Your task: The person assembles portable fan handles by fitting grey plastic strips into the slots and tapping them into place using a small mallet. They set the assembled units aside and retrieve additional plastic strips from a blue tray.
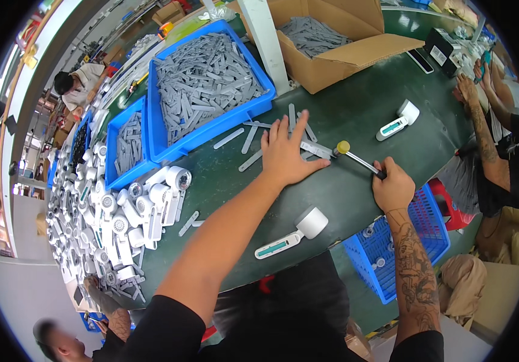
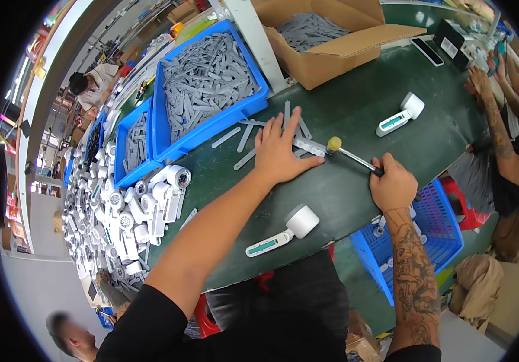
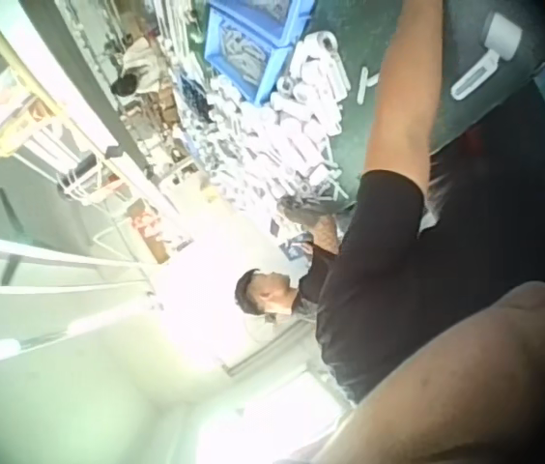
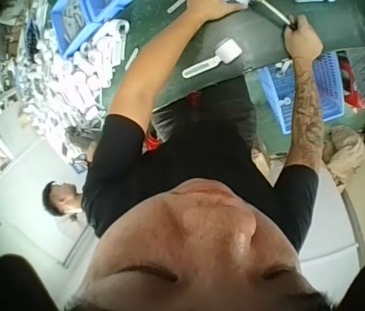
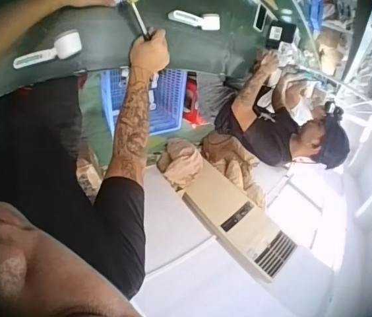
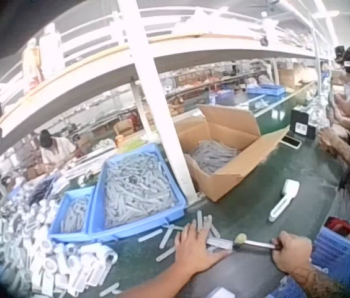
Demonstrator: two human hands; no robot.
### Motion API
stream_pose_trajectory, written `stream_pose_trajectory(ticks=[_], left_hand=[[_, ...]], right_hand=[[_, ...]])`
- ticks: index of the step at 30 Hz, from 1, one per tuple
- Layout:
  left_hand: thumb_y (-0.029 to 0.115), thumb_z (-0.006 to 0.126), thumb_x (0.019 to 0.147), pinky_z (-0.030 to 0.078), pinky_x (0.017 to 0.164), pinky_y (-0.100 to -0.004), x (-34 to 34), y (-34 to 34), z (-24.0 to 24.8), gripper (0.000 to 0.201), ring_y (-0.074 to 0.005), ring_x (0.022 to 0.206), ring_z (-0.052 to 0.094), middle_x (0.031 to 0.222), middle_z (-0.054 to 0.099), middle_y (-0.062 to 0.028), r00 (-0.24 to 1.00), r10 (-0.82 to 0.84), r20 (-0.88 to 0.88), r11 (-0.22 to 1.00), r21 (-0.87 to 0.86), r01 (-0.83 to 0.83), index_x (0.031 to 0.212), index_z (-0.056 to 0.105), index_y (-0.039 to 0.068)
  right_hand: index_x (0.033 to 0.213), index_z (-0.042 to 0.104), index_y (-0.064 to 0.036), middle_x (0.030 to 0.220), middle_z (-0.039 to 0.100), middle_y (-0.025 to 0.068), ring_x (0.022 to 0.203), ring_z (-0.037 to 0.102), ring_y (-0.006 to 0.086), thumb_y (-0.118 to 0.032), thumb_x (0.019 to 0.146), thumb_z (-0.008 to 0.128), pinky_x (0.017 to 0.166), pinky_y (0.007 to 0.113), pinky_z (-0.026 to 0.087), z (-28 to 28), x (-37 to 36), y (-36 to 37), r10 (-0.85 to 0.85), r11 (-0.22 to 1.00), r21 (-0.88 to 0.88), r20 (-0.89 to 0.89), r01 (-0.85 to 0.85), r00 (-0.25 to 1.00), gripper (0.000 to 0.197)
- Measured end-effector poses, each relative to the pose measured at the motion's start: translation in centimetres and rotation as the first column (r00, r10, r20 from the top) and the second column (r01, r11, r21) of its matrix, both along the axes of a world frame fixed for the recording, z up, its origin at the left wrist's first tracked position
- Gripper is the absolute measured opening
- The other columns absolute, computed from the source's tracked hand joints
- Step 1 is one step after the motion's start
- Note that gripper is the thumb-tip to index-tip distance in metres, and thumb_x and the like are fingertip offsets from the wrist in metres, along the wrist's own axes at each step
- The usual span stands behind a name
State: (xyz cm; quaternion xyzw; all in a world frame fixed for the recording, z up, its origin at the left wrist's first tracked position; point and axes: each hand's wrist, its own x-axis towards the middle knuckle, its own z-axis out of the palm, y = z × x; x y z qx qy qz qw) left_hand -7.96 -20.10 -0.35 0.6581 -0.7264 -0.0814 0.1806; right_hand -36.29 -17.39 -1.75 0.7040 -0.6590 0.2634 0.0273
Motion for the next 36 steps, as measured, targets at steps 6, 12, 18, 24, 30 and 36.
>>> stream_pose_trajectory(ticks=[6,12,18,24,30,36], left_hand=[[0.066,0.086,0.079,0.031,0.122,-0.0685,0.0,-2.1,-0.9,0.082,-0.0485,0.154,0.039,0.168,0.043,-0.0238,0.992,0.013,0.126,0.998,-0.069,-0.005,0.148,0.068,0.026],[0.019,0.083,0.089,0.057,0.083,-0.0460,1.2,0.1,-1.7,0.019,-0.0336,0.102,0.069,0.105,0.073,-0.0095,0.983,-0.124,-0.137,0.963,-0.255,0.086,0.100,0.074,0.007],[0.013,0.082,0.081,0.052,0.089,-0.0474,6.7,5.0,-1.0,0.027,-0.0359,0.104,0.067,0.106,0.071,-0.0091,0.989,-0.140,0.037,0.922,-0.360,0.144,0.105,0.070,0.010],[0.016,0.076,0.072,0.042,0.108,-0.0521,10.6,6.2,1.4,0.047,-0.0370,0.133,0.056,0.134,0.062,-0.0163,0.992,-0.073,-0.105,0.968,-0.245,0.046,0.117,0.065,0.010],[0.039,0.071,0.096,0.034,0.125,-0.0532,13.7,3.2,-1.2,0.069,-0.0423,0.147,0.047,0.158,0.052,-0.0214,0.961,0.205,-0.184,0.972,-0.076,-0.222,0.149,0.058,-0.002],[0.071,0.067,0.095,0.027,0.129,-0.0514,9.0,2.4,-0.6,0.100,-0.0421,0.156,0.035,0.164,0.043,-0.0247,0.990,0.110,-0.093,0.992,0.079,-0.103,0.157,0.051,-0.005]], right_hand=[[0.084,0.059,-0.0107,0.078,0.069,0.0104,0.072,0.068,0.0394,-0.027,0.097,0.074,0.062,0.051,0.051,0.2,0.9,0.0,0.040,0.999,-0.027,0.070,-0.038,0.997,0.026],[0.084,0.060,-0.0112,0.078,0.069,0.0099,0.070,0.068,0.0371,-0.026,0.097,0.075,0.062,0.050,0.052,-0.3,0.5,-0.2,0.047,0.998,-0.040,0.050,-0.045,0.998,0.025],[0.084,0.059,-0.0110,0.078,0.069,0.0092,0.070,0.068,0.0372,-0.027,0.097,0.076,0.063,0.050,0.052,0.1,0.9,-0.4,0.049,0.998,-0.053,0.072,-0.045,0.996,0.026],[0.086,0.059,-0.0112,0.080,0.070,0.0091,0.072,0.069,0.0380,-0.028,0.098,0.075,0.063,0.050,0.052,0.1,0.4,-0.1,0.024,0.999,-0.023,0.023,-0.024,0.999,0.026],[0.087,0.059,-0.0111,0.080,0.070,0.0096,0.073,0.069,0.0386,-0.029,0.099,0.074,0.063,0.051,0.052,0.2,0.8,-0.1,0.022,0.999,-0.026,0.029,-0.022,0.999,0.026],[0.087,0.059,-0.0113,0.081,0.070,0.0094,0.074,0.069,0.0387,-0.030,0.099,0.073,0.063,0.051,0.052,-0.2,0.3,-0.1,0.030,0.999,-0.018,0.034,-0.029,0.999,0.026]])
